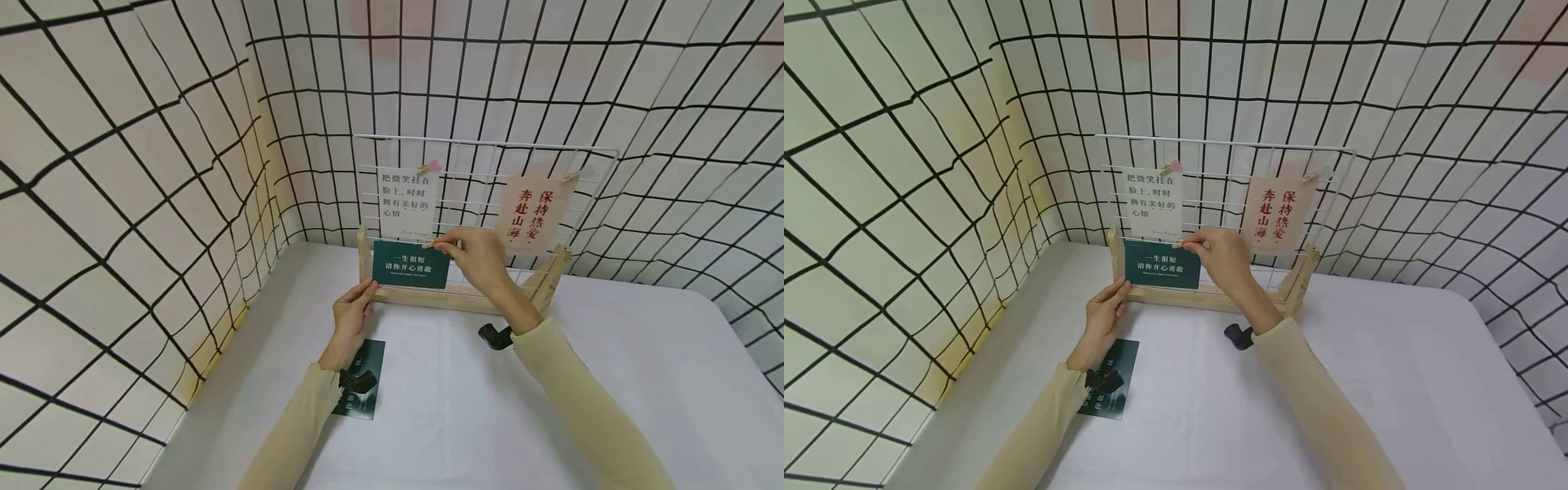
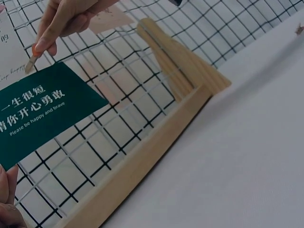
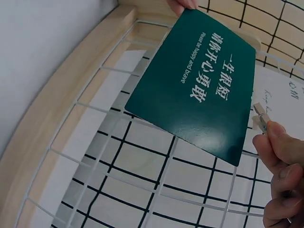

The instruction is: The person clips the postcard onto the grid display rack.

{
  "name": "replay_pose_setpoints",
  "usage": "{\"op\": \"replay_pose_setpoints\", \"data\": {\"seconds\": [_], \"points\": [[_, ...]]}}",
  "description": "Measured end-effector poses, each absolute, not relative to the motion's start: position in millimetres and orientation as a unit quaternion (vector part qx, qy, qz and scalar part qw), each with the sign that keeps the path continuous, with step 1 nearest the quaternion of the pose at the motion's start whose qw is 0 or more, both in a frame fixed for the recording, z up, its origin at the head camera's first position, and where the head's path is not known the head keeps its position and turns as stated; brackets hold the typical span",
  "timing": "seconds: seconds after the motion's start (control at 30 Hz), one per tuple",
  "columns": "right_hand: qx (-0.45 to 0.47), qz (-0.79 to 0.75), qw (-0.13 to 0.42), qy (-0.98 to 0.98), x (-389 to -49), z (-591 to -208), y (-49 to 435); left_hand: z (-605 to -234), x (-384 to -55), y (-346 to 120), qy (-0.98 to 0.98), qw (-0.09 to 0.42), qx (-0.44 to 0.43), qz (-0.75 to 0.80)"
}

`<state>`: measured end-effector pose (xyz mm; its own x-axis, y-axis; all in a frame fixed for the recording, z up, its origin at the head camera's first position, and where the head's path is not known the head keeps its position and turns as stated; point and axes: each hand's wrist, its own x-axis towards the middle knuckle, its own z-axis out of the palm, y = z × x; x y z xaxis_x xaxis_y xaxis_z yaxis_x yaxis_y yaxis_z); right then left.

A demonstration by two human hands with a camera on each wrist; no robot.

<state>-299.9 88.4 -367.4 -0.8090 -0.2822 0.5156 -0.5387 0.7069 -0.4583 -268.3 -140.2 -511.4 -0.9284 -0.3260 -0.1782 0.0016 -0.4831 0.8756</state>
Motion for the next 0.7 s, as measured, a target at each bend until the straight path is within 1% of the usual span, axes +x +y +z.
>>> {"op": "replay_pose_setpoints", "data": {"seconds": [0.3, 0.7], "points": [[0.234, 0.278, 0.206, -0.909, -301, -365, 81, -511, -268, -137, -0.502, 0.099, 0.158, -0.844], [0.223, 0.267, 0.196, -0.917, -305, -366, 76, -512, -270, -133, -0.507, 0.118, 0.165, -0.838]]}}
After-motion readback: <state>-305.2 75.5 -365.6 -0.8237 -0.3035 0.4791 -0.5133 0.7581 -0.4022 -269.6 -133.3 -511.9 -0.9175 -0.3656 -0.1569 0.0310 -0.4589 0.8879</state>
